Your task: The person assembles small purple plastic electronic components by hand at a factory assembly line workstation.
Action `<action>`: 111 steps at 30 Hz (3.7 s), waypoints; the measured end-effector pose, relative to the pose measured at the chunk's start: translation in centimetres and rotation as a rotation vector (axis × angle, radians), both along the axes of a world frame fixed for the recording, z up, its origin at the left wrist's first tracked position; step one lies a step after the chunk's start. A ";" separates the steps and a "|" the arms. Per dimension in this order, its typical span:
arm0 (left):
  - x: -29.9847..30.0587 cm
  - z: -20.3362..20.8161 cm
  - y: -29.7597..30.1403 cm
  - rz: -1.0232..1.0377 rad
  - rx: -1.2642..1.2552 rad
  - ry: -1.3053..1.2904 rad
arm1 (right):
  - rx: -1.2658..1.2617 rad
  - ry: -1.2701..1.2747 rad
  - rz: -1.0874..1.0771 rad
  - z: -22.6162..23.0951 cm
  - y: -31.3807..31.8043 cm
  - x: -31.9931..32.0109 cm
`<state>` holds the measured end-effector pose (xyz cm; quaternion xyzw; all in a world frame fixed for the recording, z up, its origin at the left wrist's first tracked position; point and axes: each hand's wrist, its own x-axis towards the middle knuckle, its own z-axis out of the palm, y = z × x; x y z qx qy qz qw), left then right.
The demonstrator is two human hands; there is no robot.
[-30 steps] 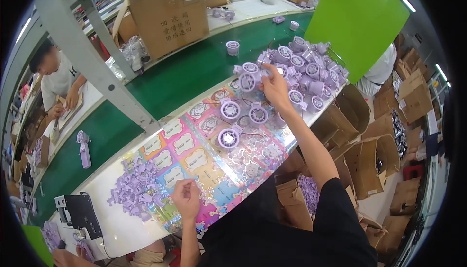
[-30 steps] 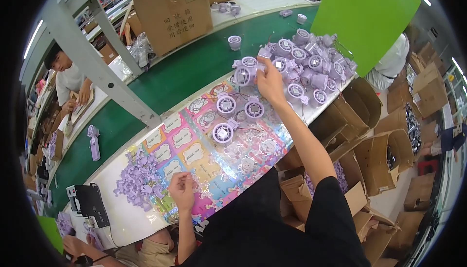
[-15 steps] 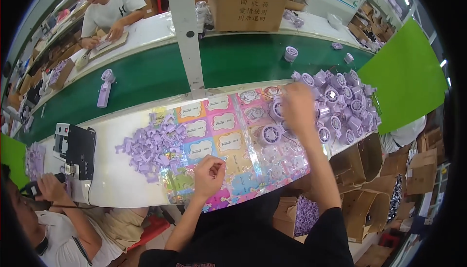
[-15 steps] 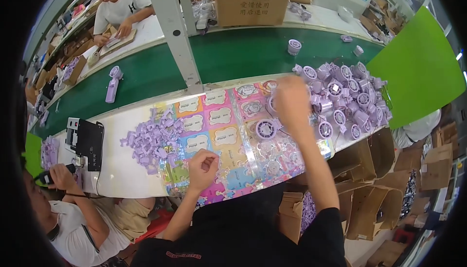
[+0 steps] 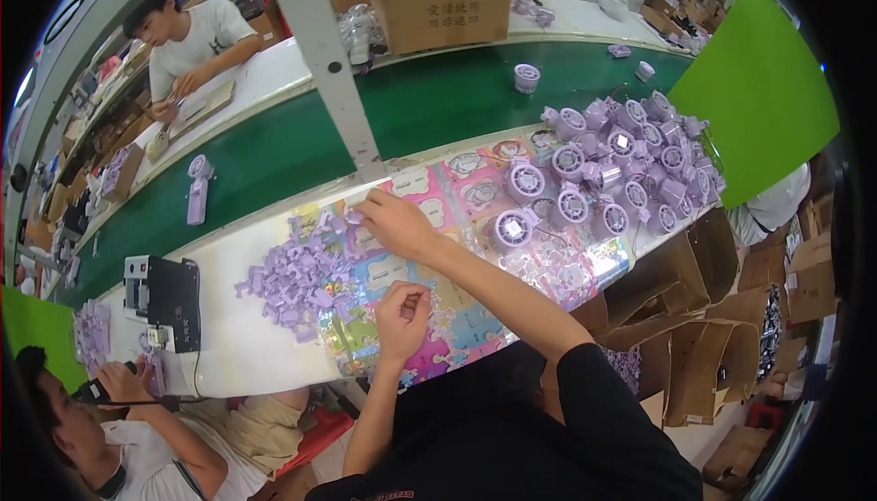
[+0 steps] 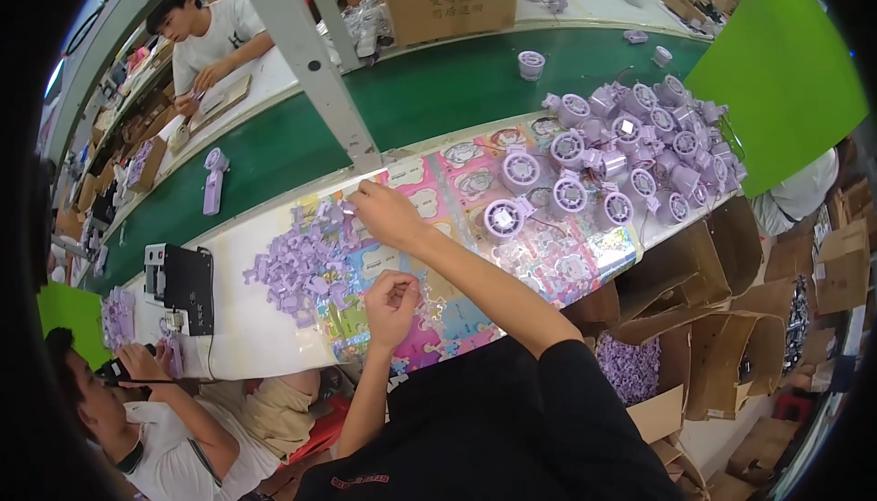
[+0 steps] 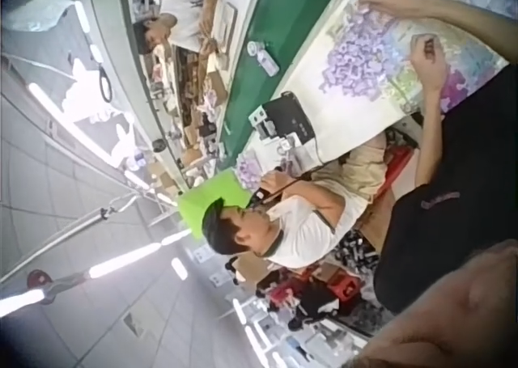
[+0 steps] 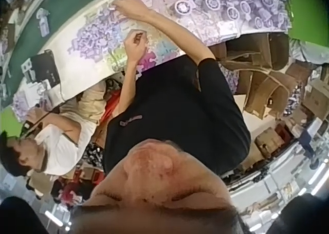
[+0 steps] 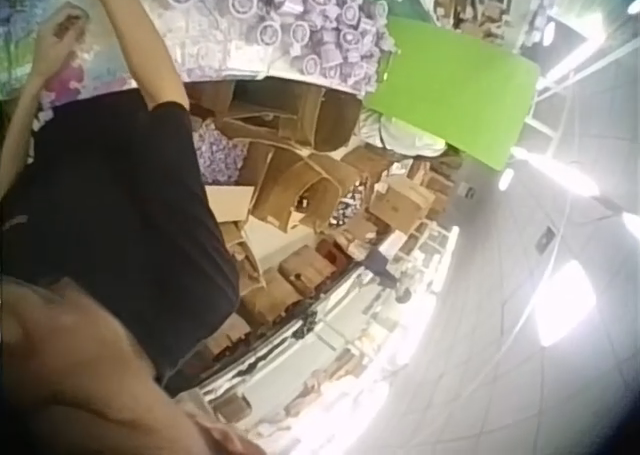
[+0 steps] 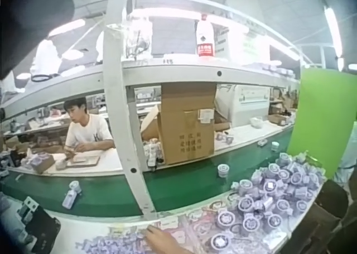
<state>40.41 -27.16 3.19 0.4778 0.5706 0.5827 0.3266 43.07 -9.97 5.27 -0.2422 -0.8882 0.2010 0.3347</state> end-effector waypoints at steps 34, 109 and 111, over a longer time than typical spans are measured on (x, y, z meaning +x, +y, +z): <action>9.7 1.8 45.7 -0.210 0.004 1.147 | 0.003 0.000 -0.189 -2.1 -2.1 11.1; -2.6 3.5 -2.0 -0.076 -0.255 -0.249 | -1.075 0.183 0.163 2.4 -10.2 12.4; -2.7 3.0 -1.9 -0.170 -0.089 0.044 | -1.034 0.143 0.137 2.8 -10.7 12.3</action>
